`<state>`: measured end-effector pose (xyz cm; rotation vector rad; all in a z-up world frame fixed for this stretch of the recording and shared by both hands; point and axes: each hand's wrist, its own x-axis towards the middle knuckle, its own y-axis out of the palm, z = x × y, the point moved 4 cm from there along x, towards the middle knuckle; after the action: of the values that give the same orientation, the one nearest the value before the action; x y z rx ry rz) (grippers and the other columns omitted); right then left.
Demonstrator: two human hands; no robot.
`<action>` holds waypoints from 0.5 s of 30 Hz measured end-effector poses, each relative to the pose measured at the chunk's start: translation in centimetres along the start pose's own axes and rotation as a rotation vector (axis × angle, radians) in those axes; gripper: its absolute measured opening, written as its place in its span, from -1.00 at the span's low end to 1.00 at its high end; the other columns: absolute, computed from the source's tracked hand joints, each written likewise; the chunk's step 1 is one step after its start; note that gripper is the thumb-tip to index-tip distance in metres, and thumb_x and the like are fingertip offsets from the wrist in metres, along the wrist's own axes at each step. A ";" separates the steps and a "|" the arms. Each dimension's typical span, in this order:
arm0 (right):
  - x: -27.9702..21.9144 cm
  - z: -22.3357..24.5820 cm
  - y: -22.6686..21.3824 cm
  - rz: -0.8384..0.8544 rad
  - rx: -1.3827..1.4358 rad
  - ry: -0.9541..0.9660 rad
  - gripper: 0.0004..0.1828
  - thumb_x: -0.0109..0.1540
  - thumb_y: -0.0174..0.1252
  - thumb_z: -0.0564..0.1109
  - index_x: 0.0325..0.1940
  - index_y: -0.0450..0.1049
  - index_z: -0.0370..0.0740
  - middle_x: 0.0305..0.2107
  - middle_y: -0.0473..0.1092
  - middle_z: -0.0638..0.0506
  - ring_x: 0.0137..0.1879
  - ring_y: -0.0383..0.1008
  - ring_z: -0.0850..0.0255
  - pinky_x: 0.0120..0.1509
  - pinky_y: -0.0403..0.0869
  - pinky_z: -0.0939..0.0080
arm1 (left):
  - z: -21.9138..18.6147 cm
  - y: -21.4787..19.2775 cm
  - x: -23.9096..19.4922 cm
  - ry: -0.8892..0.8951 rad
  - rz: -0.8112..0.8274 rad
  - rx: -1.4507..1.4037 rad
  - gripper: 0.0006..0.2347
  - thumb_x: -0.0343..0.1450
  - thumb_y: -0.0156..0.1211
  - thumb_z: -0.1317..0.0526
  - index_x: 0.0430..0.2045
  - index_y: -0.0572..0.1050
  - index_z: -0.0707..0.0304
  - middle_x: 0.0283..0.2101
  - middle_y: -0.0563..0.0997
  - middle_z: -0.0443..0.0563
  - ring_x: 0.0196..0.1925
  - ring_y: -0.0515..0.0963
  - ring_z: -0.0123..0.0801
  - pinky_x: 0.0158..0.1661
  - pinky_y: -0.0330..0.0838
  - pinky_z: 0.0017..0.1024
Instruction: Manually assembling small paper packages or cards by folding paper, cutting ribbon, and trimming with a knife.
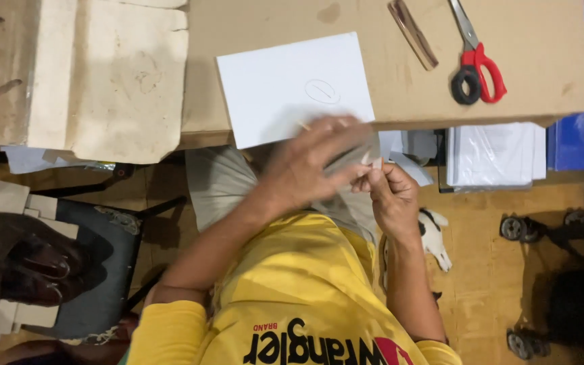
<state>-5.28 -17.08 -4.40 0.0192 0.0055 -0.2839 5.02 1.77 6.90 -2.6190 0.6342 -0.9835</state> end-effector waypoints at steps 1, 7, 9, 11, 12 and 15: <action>-0.5 -1.1 -0.3 -0.100 0.073 0.028 -0.76 0.45 0.03 -0.14 0.02 0.47 -0.41 -0.46 0.49 -0.10 -0.22 0.65 0.16 -0.11 0.52 0.40 | 0.1 -0.9 0.5 0.090 0.094 0.311 -0.56 0.38 0.42 0.08 -0.01 0.51 0.47 0.08 0.56 0.39 0.18 0.50 0.15 0.11 0.43 0.10; -3.1 -3.5 -3.5 -0.199 0.123 0.210 -0.75 0.44 0.09 -0.12 0.01 0.50 -0.40 -0.45 0.47 -0.09 -0.28 0.64 0.17 -0.02 0.61 0.27 | 4.3 -2.6 1.2 0.022 0.283 0.581 -0.67 0.37 0.44 0.16 -0.02 0.61 0.28 -0.27 0.65 0.18 -0.10 0.64 0.08 -0.17 0.49 -0.12; -3.7 -3.9 -3.9 -0.204 0.128 0.197 -0.75 0.44 0.08 -0.12 0.01 0.51 -0.40 -0.45 0.46 -0.09 -0.31 0.62 0.19 -0.07 0.60 0.28 | 3.7 -3.3 1.9 -0.011 0.303 0.516 -0.76 0.43 0.35 0.19 -0.08 0.63 0.29 -0.31 0.67 0.22 -0.12 0.66 0.12 -0.16 0.50 -0.10; -3.7 -4.3 -4.2 -0.211 0.135 0.180 -0.75 0.45 0.07 -0.12 0.01 0.51 -0.40 -0.46 0.45 -0.09 -0.35 0.60 0.21 -0.12 0.59 0.28 | 3.0 -4.2 2.7 -0.041 0.324 0.453 -0.83 0.49 0.25 0.23 -0.14 0.65 0.31 -0.34 0.68 0.25 -0.15 0.68 0.16 -0.14 0.51 -0.09; -3.7 -4.7 -4.3 -0.207 0.194 0.185 -0.72 0.47 0.01 -0.11 0.03 0.50 -0.40 -0.46 0.42 -0.08 -0.39 0.56 0.23 -0.18 0.56 0.31 | 2.7 -4.5 2.9 -0.100 0.354 0.408 -0.83 0.52 0.16 0.27 -0.15 0.66 0.32 -0.40 0.67 0.25 -0.19 0.69 0.16 -0.11 0.52 -0.05; -3.8 -5.4 -4.2 -0.206 0.267 0.196 -0.69 0.48 -0.05 -0.11 0.05 0.49 -0.41 -0.44 0.40 -0.05 -0.44 0.51 0.26 -0.26 0.52 0.35 | 2.8 -4.4 2.1 -0.126 0.396 0.373 -0.80 0.55 0.04 0.31 -0.09 0.62 0.35 -0.41 0.66 0.31 -0.20 0.67 0.25 -0.13 0.53 0.06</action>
<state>-10.12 -19.92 -9.89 0.3129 0.1651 -0.4862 9.69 4.88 7.73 -2.1033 0.8084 -0.7259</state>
